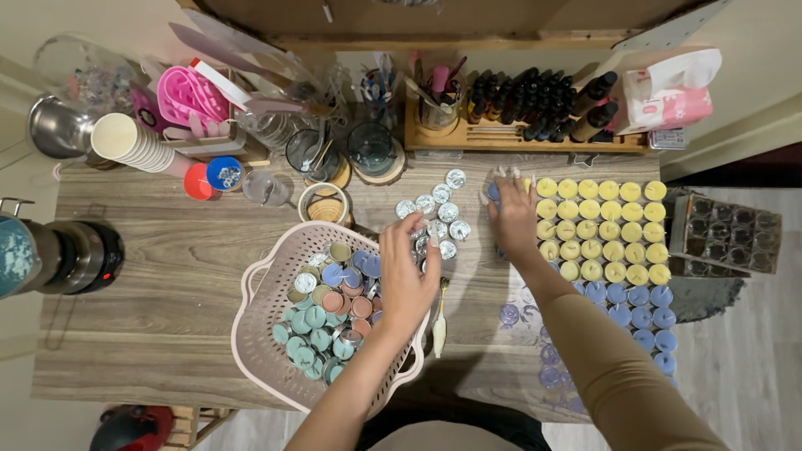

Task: The person sorts and organizes various wax melts, picking them up from a basket and placing them into metal containers on a wooden table.

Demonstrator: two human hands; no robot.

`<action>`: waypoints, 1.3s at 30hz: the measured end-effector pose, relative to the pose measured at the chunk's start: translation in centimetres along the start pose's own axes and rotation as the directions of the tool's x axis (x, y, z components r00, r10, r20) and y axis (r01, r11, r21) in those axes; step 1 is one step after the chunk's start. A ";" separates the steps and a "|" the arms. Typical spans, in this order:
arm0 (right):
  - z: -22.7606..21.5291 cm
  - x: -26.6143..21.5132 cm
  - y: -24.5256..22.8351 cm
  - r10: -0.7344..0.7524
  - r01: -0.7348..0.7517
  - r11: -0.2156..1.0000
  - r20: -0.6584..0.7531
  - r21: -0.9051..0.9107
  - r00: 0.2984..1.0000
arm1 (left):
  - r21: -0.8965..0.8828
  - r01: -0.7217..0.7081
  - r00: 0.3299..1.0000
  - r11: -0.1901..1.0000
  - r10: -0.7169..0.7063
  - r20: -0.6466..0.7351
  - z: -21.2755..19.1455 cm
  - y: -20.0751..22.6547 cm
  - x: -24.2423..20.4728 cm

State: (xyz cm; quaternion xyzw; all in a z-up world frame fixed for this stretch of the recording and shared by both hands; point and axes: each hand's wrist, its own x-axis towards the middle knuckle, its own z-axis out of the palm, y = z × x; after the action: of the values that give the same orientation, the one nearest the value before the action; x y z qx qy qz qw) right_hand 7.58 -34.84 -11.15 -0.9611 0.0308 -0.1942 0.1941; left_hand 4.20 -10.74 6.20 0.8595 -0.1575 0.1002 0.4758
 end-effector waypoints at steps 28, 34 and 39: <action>0.5 1.9 2.3 0.155 -0.109 0.980 0.287 -0.169 0.945 | -0.196 0.329 0.942 0.924 -0.335 0.003 -0.9 -0.5 -3.3; 0.4 2.7 2.3 0.270 -0.248 0.963 0.342 -0.106 0.900 | -0.296 0.346 0.922 0.890 -0.381 -0.065 -1.2 -2.5 -3.2; -2.2 2.8 -0.8 0.229 -0.230 0.973 0.151 -0.011 0.962 | -0.273 0.387 0.904 0.881 -0.420 -0.075 -3.3 -2.4 -2.0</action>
State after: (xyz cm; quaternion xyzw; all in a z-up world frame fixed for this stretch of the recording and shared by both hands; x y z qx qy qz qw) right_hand 9.29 -35.26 -7.93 -0.9623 0.1267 -0.0971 0.2202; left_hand 3.18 -6.35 5.39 0.7976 0.0454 0.0345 0.6005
